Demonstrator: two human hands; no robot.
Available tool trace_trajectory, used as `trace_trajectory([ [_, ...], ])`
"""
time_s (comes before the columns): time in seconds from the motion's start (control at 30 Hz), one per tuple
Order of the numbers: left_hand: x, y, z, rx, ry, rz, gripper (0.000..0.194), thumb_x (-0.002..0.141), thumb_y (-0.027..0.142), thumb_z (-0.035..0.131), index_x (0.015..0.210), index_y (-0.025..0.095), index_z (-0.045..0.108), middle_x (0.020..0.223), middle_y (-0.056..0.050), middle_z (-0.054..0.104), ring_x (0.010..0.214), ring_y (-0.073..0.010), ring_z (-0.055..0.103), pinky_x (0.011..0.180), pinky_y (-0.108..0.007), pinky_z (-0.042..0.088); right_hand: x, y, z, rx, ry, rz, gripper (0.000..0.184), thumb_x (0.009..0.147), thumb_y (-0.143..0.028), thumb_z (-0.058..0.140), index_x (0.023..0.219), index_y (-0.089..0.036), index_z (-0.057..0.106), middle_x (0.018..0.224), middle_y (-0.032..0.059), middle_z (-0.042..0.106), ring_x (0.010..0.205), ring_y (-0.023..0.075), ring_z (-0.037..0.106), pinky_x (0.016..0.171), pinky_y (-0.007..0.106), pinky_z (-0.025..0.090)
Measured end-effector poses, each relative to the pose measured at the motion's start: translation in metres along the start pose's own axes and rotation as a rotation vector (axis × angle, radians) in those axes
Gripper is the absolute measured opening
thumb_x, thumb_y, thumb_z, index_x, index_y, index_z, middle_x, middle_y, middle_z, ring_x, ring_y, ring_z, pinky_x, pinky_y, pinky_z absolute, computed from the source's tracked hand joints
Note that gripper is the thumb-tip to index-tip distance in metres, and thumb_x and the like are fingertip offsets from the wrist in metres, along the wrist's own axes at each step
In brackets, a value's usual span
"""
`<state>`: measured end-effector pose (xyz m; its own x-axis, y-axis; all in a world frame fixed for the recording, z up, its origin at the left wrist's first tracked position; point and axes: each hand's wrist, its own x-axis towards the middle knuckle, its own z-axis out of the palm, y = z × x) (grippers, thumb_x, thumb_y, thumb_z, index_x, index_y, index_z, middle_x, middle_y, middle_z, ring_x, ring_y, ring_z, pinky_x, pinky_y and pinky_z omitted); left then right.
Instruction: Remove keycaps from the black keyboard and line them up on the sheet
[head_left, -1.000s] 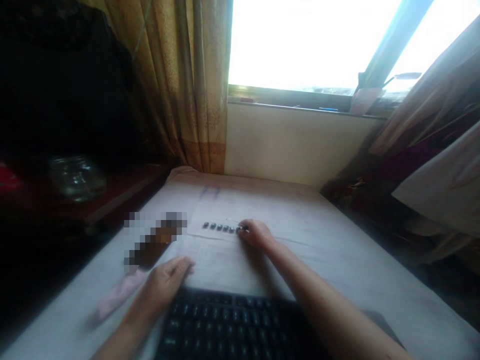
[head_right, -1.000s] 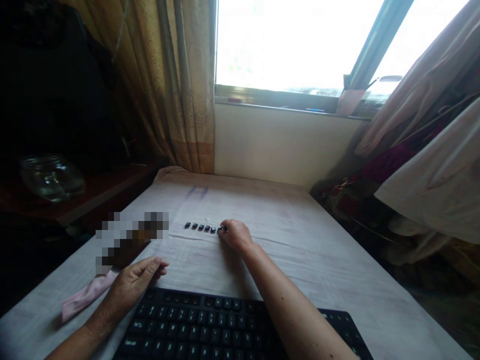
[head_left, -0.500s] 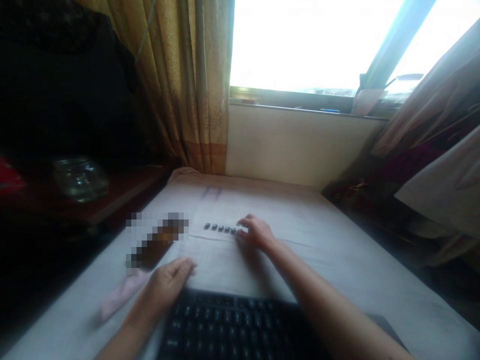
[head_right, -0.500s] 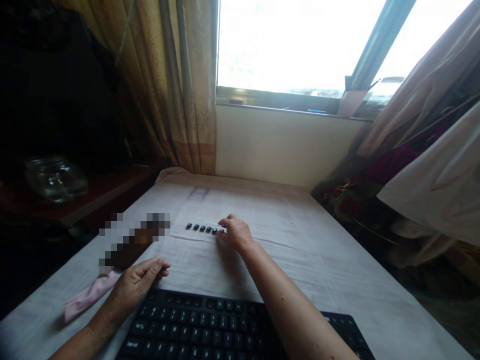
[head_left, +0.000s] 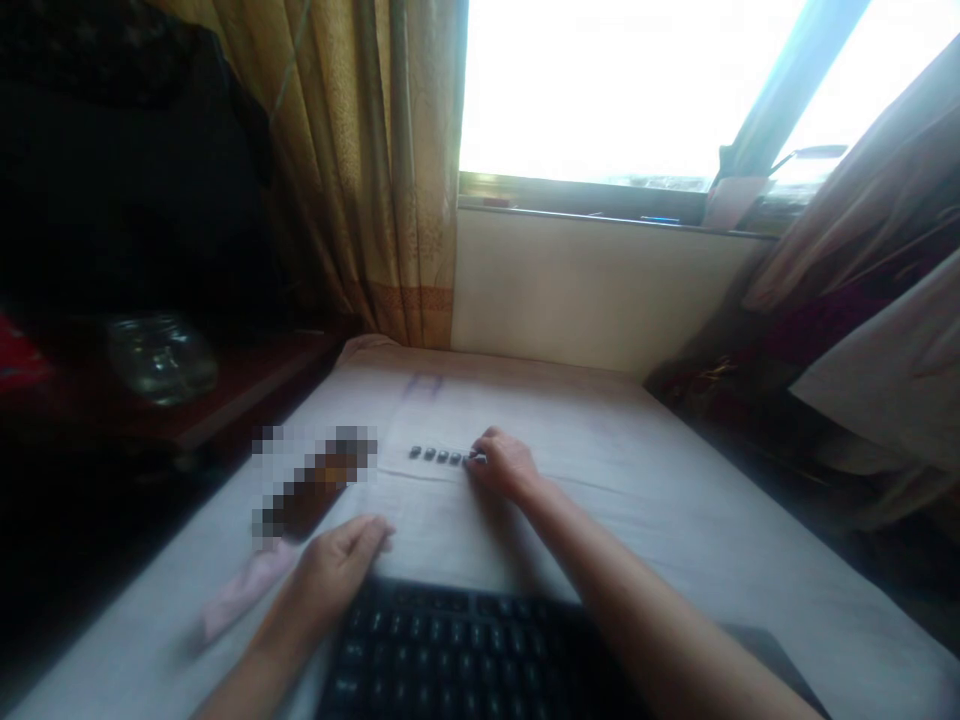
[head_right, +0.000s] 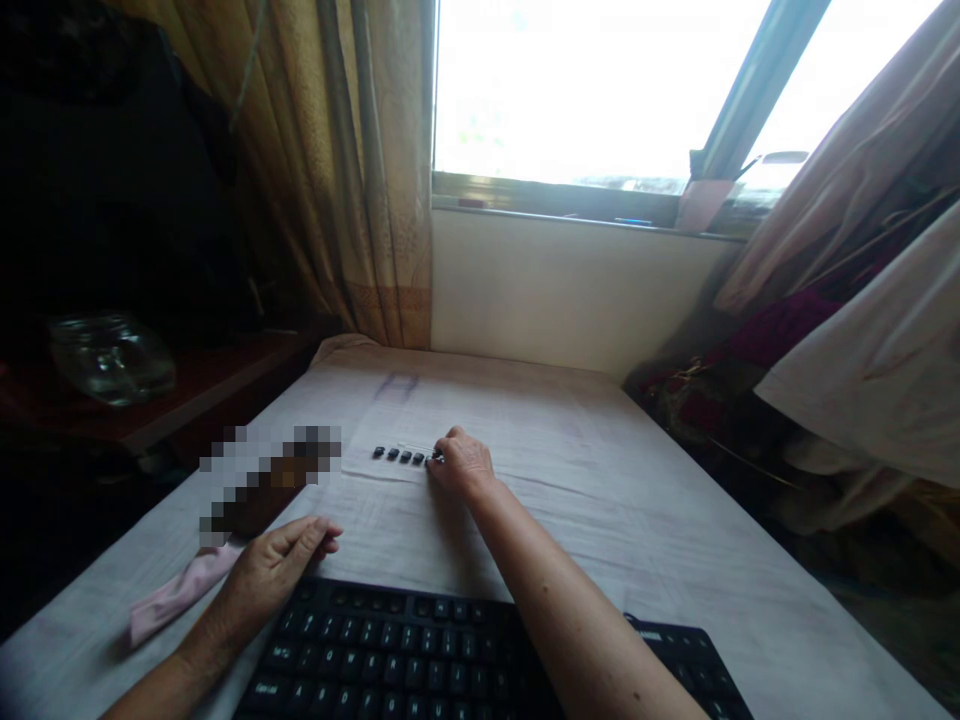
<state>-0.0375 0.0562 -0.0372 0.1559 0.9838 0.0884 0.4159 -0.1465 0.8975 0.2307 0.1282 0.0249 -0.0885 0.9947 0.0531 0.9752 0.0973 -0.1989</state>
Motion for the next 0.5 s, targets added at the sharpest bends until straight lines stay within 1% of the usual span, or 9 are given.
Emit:
trace_trajectory([
  [0.13, 0.0, 0.002, 0.0, -0.003, 0.002, 0.006, 0.041, 0.084, 0.055, 0.051, 0.086, 0.021, 0.074, 0.084, -0.006, 0.077, 0.081, -0.0239, 0.072, 0.072, -0.032, 0.056, -0.002, 0.005, -0.003, 0.013, 0.006, 0.013, 0.029, 0.087, -0.039, 0.06, 0.109, -0.026, 0.071, 0.115, 0.0069, 0.066, 0.097, 0.0222, 0.065, 0.081, 0.029, 0.047],
  [0.23, -0.001, 0.006, -0.001, 0.01, 0.016, 0.004, 0.041, 0.083, 0.055, 0.053, 0.085, 0.02, 0.074, 0.08, -0.006, 0.077, 0.078, -0.024, 0.072, 0.071, -0.032, 0.056, -0.004, 0.016, -0.007, 0.02, 0.007, 0.027, 0.029, 0.088, -0.039, 0.057, 0.111, -0.025, 0.071, 0.114, 0.0069, 0.067, 0.098, 0.0221, 0.065, 0.082, 0.029, 0.046],
  [0.3, -0.001, 0.009, -0.001, 0.024, 0.023, 0.004, 0.042, 0.082, 0.056, 0.052, 0.084, 0.02, 0.075, 0.078, -0.005, 0.077, 0.078, -0.0242, 0.072, 0.071, -0.032, 0.056, -0.006, 0.024, -0.009, 0.024, -0.006, 0.026, 0.029, 0.086, -0.037, 0.061, 0.111, -0.026, 0.071, 0.112, 0.0062, 0.069, 0.099, 0.0216, 0.065, 0.082, 0.028, 0.046],
  [0.4, -0.001, 0.009, -0.002, 0.03, 0.014, 0.001, 0.044, 0.083, 0.058, 0.051, 0.086, 0.02, 0.074, 0.08, -0.006, 0.077, 0.079, -0.0244, 0.072, 0.072, -0.033, 0.056, -0.009, 0.031, -0.008, 0.031, -0.032, 0.009, 0.031, 0.081, -0.034, 0.066, 0.111, -0.027, 0.071, 0.11, 0.0043, 0.07, 0.097, 0.0203, 0.065, 0.081, 0.026, 0.045],
  [0.5, -0.001, 0.006, -0.002, 0.019, 0.001, -0.002, 0.044, 0.083, 0.058, 0.051, 0.087, 0.021, 0.073, 0.084, -0.006, 0.077, 0.081, -0.0246, 0.072, 0.075, -0.034, 0.056, -0.008, 0.031, -0.004, 0.033, -0.037, -0.002, 0.026, 0.083, -0.032, 0.064, 0.107, -0.027, 0.073, 0.106, 0.0041, 0.071, 0.095, 0.0193, 0.065, 0.079, 0.025, 0.045],
])
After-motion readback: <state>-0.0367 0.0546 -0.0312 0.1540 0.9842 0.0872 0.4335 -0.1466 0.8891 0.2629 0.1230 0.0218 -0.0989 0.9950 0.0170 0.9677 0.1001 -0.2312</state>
